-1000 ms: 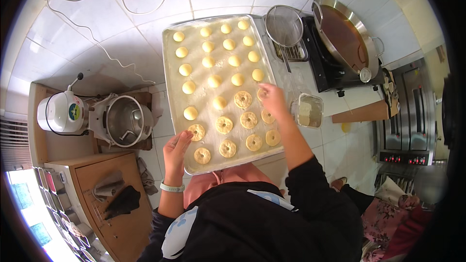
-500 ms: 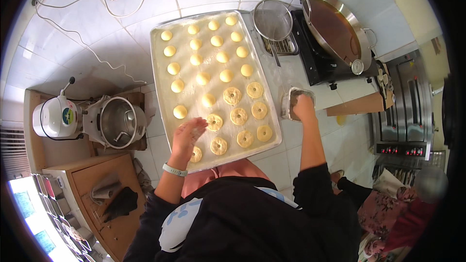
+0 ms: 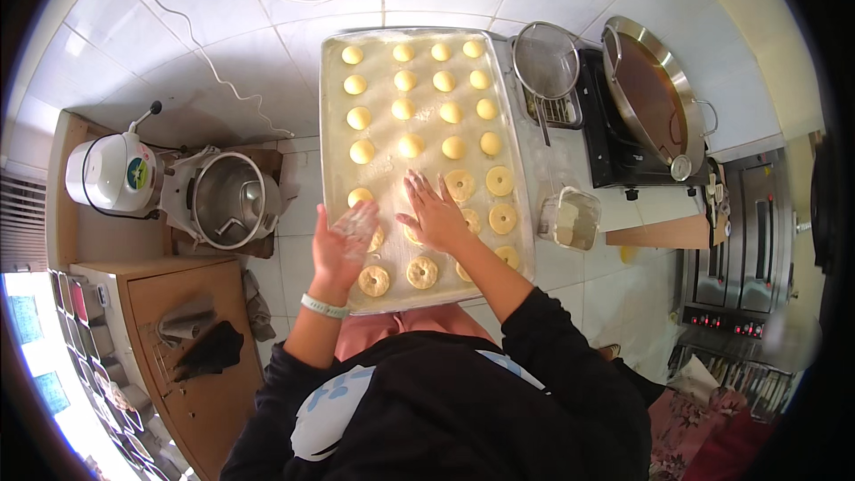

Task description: The person prepares balls of dough on a metal tray, using their hands to flatten and shape them one by one.

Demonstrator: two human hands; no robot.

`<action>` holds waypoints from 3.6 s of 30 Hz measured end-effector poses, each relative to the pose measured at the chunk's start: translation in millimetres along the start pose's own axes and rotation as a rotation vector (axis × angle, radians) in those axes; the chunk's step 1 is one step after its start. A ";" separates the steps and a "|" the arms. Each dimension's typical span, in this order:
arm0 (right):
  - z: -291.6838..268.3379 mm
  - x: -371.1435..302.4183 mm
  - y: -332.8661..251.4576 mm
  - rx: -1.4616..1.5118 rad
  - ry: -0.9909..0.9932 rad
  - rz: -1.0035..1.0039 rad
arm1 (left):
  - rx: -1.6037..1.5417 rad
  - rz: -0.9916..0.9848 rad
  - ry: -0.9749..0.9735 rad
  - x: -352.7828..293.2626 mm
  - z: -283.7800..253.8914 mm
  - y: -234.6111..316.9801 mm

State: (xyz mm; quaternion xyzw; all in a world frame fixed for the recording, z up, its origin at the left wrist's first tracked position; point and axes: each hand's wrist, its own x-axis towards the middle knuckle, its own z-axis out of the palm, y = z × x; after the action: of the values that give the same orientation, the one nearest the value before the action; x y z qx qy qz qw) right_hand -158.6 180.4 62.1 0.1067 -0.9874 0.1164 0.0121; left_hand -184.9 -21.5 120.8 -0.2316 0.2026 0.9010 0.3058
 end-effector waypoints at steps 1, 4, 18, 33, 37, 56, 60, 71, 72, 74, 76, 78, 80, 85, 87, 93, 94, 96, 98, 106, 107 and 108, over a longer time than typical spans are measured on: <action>2.1 1.1 0.0 0.004 -0.003 -0.008 | -0.052 0.043 0.003 -8.8 -9.3 11.1; 0.0 7.6 -4.0 -0.029 -0.054 -0.015 | -0.135 0.136 0.035 -27.9 -36.8 30.7; -5.5 8.6 21.3 0.191 0.119 0.132 | -0.187 0.175 0.071 -42.6 -42.7 48.2; -10.9 6.7 2.6 -0.053 -0.023 0.127 | -0.136 0.101 0.119 -33.3 -43.8 35.4; 6.3 14.5 4.7 -0.105 0.015 0.149 | 0.053 -0.030 0.055 -13.9 -37.2 14.6; -112.2 -25.3 -95.7 0.068 0.350 0.059 | 0.544 0.052 -0.163 -22.9 36.5 -8.6; -117.1 -27.0 -103.9 0.040 0.346 0.094 | 0.573 0.133 -0.139 -28.9 38.4 -8.3; -118.3 -7.3 -104.2 1.142 0.376 0.225 | 0.923 0.181 -0.424 -38.8 43.9 29.9; -127.9 -5.1 -106.6 1.116 0.345 0.223 | 0.992 0.217 -0.371 -43.8 48.5 33.6; -129.6 -1.8 -110.8 1.028 0.375 0.177 | 1.064 0.249 -0.318 -51.5 49.5 38.8; -134.6 0.3 -119.7 1.031 0.371 0.179 | 0.886 0.418 -0.330 -55.5 49.4 42.6; -138.0 2.3 -124.1 1.033 0.367 0.177 | 0.793 0.440 -0.329 -54.7 45.7 45.3; -141.1 4.6 -124.6 1.240 0.342 0.292 | 0.699 0.466 -0.328 -55.7 44.0 50.6; -127.4 6.5 -139.1 1.161 0.351 0.174 | 0.751 0.251 -0.318 -61.5 39.4 69.3; -133.7 3.8 -144.2 1.359 0.273 0.322 | 0.733 0.244 -0.310 -62.5 33.8 74.6; -113.4 4.5 -164.5 1.130 0.354 0.262 | 0.838 0.107 -0.326 -66.2 22.7 89.5; -111.7 2.0 -165.5 1.260 0.333 0.324 | 0.816 0.132 -0.324 -67.2 19.2 92.6; -110.5 -2.0 -162.9 1.416 0.293 0.444 | 0.801 0.141 -0.329 -67.4 15.7 94.7; -106.3 -0.4 -171.7 1.396 0.339 0.407 | 0.793 0.016 -0.367 -67.4 13.3 93.3; -107.8 -10.7 -172.5 1.465 0.412 0.519 | 0.865 0.012 -0.374 -66.0 21.4 91.6; -107.0 -8.2 -175.3 1.393 0.416 0.461 | 0.877 -0.063 -0.400 -65.5 24.7 90.7; -105.3 -7.2 -178.0 1.325 0.410 0.404 | 0.874 -0.069 -0.395 -64.1 23.1 90.6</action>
State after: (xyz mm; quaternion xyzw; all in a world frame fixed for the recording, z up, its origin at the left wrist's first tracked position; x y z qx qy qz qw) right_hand -113.7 37.2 204.6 -0.1170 -0.6876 0.7084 0.1080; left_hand -204.8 -105.3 194.5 0.0877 0.4925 0.7475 0.4370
